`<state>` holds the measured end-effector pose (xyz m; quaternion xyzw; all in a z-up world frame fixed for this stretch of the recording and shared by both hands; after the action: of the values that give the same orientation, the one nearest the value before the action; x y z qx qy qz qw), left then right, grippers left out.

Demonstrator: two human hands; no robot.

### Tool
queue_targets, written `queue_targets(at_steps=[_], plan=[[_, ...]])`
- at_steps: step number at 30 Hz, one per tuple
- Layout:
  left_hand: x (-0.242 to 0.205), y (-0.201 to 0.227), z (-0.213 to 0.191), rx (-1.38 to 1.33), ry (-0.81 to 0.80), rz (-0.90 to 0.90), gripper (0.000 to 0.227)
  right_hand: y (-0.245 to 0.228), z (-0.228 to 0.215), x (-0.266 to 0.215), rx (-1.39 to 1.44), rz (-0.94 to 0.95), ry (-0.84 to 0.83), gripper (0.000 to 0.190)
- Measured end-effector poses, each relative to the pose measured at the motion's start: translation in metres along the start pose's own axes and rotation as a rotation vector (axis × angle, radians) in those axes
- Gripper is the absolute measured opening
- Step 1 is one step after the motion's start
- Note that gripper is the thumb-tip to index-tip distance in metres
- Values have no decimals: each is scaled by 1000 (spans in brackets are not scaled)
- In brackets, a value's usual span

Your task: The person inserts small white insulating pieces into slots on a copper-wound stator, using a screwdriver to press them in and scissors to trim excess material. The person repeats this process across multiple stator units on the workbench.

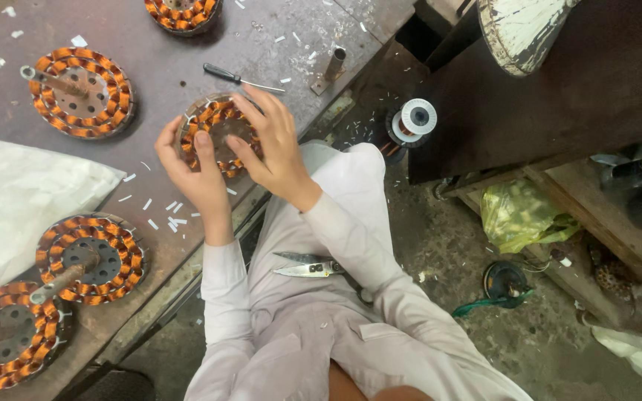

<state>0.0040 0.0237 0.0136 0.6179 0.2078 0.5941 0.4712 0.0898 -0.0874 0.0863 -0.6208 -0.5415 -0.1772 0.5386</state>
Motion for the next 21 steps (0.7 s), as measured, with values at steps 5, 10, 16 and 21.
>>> queue_targets(at_steps=[5, 10, 16, 21], plan=[[-10, 1, -5, 10, 107, -26, 41, 19, -22, -95, -56, 176, 129, 34], [-12, 19, -12, 271, 183, 97, 36, 40, -54, -178, -127, 451, 47, 15], [10, 56, -17, 435, 75, 201, 26, 63, -64, -215, -67, 738, 86, 12], [12, 79, -21, 545, -30, 288, 34, 56, -57, -214, -119, 479, -25, 11]])
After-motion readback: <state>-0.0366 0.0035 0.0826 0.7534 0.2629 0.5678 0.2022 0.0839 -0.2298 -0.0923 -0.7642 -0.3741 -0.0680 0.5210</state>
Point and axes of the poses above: each hand's wrist, its own x-axis towards the middle knuckle, its own z-axis out of the palm, y = z × x, the point moved 3 cm from there along x, towards the middle knuckle, and after that the axes turned 3 degrees about x, right-handed, at the moved point
